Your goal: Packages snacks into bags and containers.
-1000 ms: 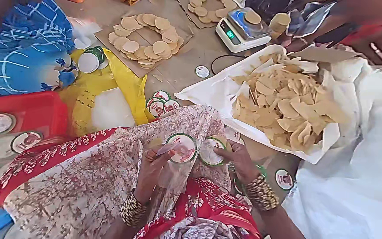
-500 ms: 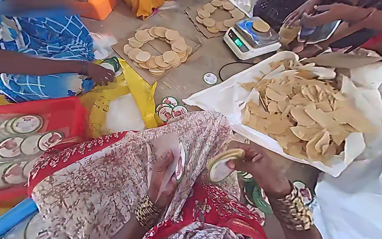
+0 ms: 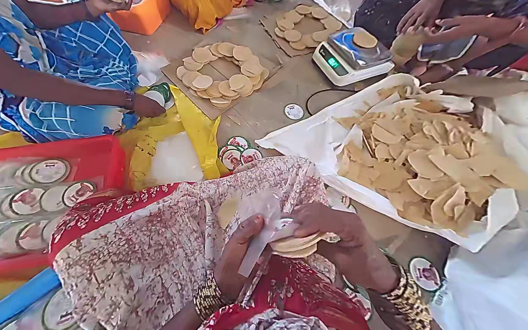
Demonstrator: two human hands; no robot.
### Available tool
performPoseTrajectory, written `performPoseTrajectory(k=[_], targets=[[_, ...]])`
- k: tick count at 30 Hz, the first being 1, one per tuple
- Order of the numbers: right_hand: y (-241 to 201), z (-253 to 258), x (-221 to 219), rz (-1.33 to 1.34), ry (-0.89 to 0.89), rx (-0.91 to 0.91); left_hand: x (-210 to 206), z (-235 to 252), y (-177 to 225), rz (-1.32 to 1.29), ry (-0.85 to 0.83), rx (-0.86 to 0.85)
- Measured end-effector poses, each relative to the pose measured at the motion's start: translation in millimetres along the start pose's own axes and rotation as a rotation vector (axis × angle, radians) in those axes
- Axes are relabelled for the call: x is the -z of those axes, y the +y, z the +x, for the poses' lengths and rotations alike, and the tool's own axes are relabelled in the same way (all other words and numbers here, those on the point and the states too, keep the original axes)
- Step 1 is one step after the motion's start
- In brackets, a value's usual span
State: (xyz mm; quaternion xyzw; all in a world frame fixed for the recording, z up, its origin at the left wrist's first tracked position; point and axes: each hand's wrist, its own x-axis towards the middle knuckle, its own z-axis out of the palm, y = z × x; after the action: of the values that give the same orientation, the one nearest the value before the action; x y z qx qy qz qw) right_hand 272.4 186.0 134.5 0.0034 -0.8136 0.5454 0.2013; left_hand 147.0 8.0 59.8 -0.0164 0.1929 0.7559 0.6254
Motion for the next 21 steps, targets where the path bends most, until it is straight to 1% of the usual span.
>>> performPoseTrajectory(k=[2,4,6,7,9,11,12,14,15,17,18,19,21], targets=[[1,-7,11,-0.022,0.133,-0.024,5,1,3,0.088,0.112,-0.079],[4,-16,21,-0.098,0.265,-0.092,7,2,6,0.142,0.242,-0.167],[17,-29,25,-0.178,0.341,-0.179,9,1,10,0.21,0.337,-0.257],[29,-37,26,-0.245,0.34,-0.211,7,1,11,0.254,0.367,-0.312],[51,-53,27,-0.472,0.255,-0.268,5,2,14,0.371,0.344,-0.423],[59,-59,24,-0.68,0.169,-0.288,8,-2,17,0.504,0.25,-0.481],[58,-58,24,-0.723,0.15,-0.291,10,-6,19,0.58,0.184,-0.489],[54,-57,24,-0.68,0.184,-0.285,17,-16,23,0.759,0.046,-0.458],[53,-57,25,-0.59,0.223,-0.279,20,-20,25,0.838,0.007,-0.427],[54,-56,27,-0.39,0.284,-0.266,22,-27,23,0.938,0.003,-0.374],[54,-57,27,-0.389,0.297,-0.28,21,-30,20,0.965,0.036,-0.374],[55,-58,26,-0.473,0.288,-0.315,19,-32,18,0.993,0.075,-0.402],[56,-57,23,-0.633,0.248,-0.363,13,-35,16,1.096,0.123,-0.533]])
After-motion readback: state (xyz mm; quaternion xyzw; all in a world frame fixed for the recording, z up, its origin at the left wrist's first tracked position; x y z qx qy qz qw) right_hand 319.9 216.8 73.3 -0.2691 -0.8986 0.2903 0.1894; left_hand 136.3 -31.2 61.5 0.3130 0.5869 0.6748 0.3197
